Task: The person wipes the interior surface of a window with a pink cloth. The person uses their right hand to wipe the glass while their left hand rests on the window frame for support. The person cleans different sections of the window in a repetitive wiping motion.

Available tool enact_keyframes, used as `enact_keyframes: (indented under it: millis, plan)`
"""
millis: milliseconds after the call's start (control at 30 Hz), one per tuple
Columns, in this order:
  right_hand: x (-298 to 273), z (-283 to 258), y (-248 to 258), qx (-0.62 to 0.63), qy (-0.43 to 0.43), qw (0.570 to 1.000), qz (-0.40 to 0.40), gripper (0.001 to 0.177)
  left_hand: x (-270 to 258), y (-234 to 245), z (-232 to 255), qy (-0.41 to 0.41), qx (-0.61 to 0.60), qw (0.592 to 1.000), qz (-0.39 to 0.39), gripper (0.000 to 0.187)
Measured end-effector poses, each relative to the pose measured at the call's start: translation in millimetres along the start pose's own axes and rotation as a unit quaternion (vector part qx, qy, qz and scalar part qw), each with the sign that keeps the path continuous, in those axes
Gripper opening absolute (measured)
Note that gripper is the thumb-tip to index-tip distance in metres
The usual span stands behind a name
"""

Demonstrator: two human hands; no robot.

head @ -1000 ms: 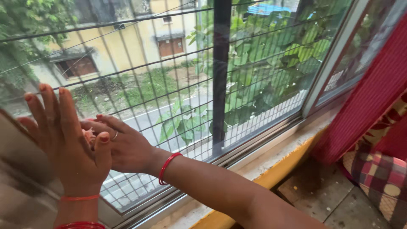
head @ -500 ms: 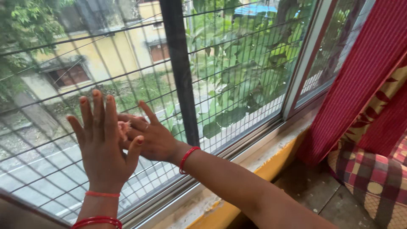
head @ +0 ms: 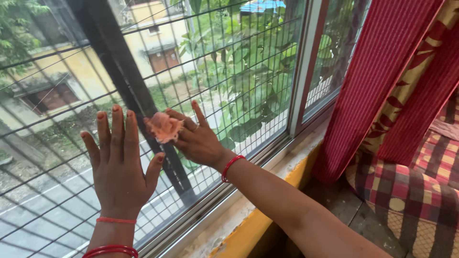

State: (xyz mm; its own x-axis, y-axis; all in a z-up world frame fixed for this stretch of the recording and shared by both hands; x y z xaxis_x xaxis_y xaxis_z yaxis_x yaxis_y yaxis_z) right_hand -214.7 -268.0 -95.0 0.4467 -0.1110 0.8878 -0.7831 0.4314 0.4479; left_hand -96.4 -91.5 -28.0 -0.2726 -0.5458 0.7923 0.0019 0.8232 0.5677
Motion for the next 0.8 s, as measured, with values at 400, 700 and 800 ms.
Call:
enact_keyframes:
  millis: [400, 700, 800]
  plan:
    - [-32, 138, 15, -0.039, -0.112, 0.993, 0.014, 0.103, 28, -73, 16, -0.019, 0.082, 0.994, -0.072, 0.075]
    - [-47, 225, 20, -0.113, -0.208, 0.968, 0.087, 0.088, 13, -99, -4, -0.047, 0.326, 0.931, -0.158, 0.081]
    - [-50, 243, 26, -0.092, -0.224, 0.964, 0.105, 0.079, 10, -104, -8, -0.047, 0.328, 0.931, -0.156, 0.081]
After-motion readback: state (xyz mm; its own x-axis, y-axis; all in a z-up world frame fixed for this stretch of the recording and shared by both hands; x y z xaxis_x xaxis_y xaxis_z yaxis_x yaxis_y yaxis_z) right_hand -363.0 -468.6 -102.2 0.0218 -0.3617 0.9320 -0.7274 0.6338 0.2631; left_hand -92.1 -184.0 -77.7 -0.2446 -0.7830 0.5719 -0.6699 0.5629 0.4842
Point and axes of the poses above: each hand's wrist, its own x-axis towards the middle knuckle, its own y-axis out of the back of the hand, z = x × y, the point moved 1 cm from there along x, towards the middle knuckle, and after that the axes turned 13 degrees about -y, right-handed, at the moved point
